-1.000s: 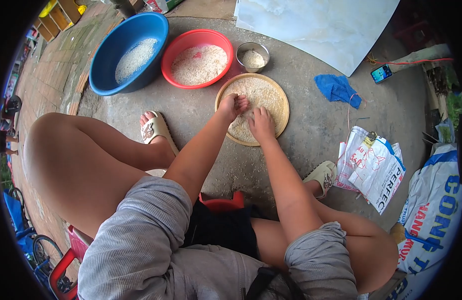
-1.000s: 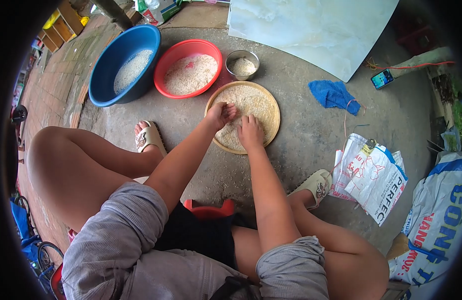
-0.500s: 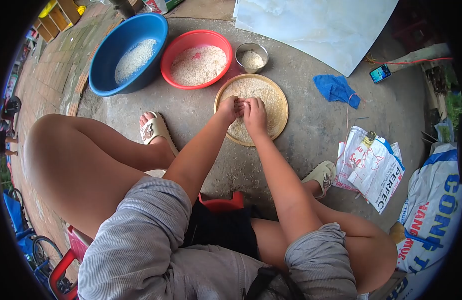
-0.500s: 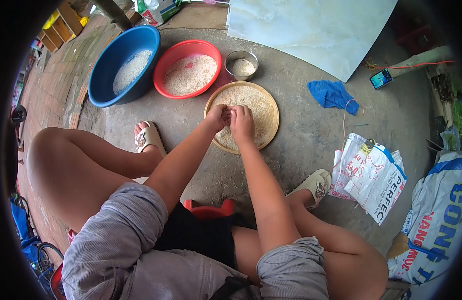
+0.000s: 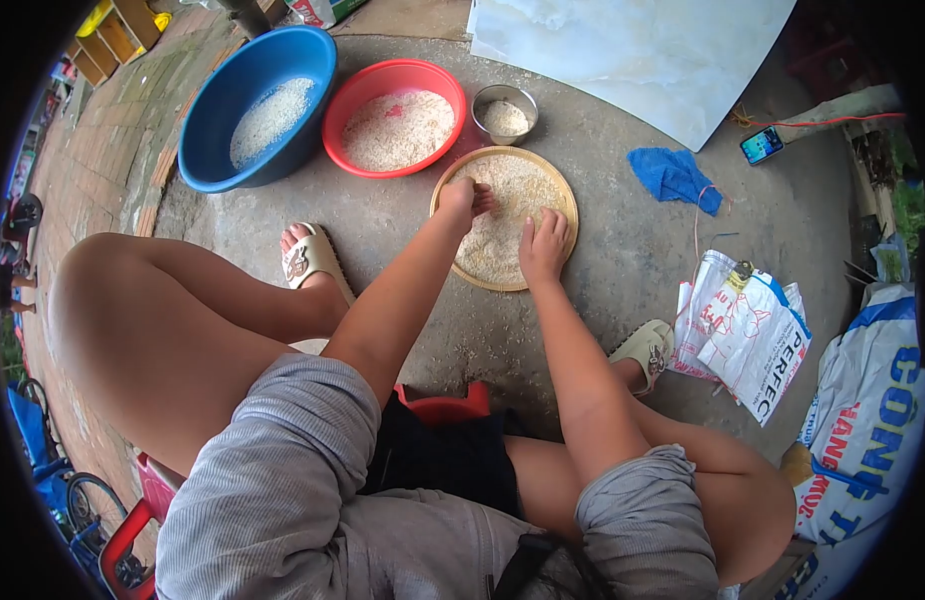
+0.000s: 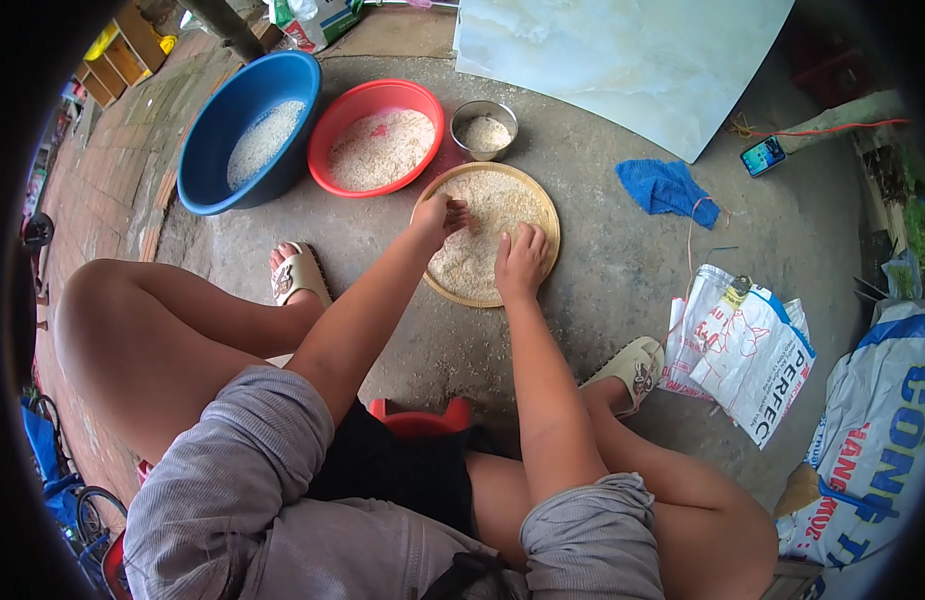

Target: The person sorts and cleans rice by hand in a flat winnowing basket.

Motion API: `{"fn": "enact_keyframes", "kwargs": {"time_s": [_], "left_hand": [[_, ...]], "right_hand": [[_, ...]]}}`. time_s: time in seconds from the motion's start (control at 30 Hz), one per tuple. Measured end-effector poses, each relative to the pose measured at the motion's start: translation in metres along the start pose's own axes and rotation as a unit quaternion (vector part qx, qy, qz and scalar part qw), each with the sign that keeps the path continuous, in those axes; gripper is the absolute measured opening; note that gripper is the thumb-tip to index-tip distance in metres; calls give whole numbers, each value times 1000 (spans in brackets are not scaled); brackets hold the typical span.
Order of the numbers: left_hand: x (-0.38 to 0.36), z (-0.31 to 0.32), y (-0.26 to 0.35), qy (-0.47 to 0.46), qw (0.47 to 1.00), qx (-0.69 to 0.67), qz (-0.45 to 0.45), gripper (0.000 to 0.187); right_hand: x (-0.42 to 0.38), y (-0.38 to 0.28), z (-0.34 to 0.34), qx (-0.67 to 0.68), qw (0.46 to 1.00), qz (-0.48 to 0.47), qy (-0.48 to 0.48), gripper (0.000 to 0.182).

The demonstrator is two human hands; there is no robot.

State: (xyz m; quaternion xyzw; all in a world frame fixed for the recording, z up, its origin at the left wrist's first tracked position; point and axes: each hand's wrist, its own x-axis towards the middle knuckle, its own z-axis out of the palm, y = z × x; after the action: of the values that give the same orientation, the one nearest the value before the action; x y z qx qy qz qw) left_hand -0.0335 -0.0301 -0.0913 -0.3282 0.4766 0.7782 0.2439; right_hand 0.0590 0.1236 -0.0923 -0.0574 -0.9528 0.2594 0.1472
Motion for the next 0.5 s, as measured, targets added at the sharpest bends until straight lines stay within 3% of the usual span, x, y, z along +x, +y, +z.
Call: {"fn": "enact_keyframes", "kwargs": {"time_s": [0.03, 0.1, 0.13, 0.17, 0.2, 0.23, 0.27, 0.3, 0.37, 0.4, 0.5], "left_hand": [[-5, 7, 3, 5, 996, 78, 51, 28], [-15, 26, 7, -26, 984, 148, 97, 29], [-14, 33, 6, -56, 964, 216, 144, 31], [-12, 39, 6, -62, 930, 323, 163, 32], [-13, 49, 7, -47, 876, 448, 173, 32], [-29, 60, 9, -44, 827, 524, 196, 33], [-50, 70, 12, -41, 772, 596, 217, 34], [-56, 76, 13, -40, 772, 596, 218, 34], [-69, 84, 17, -100, 700, 683, 182, 41], [-77, 88, 21, -99, 701, 683, 181, 41], [-116, 105, 46, -247, 553, 762, 228, 41]], "right_hand": [[5, 0, 5, -1, 1000, 0, 0, 39], [20, -5, 22, 196, 972, 131, 16, 43], [31, -7, 28, 196, 972, 131, 17, 43], [43, -10, 34, 441, 838, 322, -4, 44], [51, -13, 39, 635, 609, 476, -26, 46], [57, -25, 33, 681, 529, 506, -16, 51], [58, -23, 33, 681, 529, 506, -17, 51], [59, -23, 29, 713, 501, 488, -57, 52], [61, -23, 22, 756, 442, 472, -99, 51], [61, -19, 27, 756, 443, 472, -100, 51], [72, 6, 43, 735, 442, 505, -96, 44]]}}
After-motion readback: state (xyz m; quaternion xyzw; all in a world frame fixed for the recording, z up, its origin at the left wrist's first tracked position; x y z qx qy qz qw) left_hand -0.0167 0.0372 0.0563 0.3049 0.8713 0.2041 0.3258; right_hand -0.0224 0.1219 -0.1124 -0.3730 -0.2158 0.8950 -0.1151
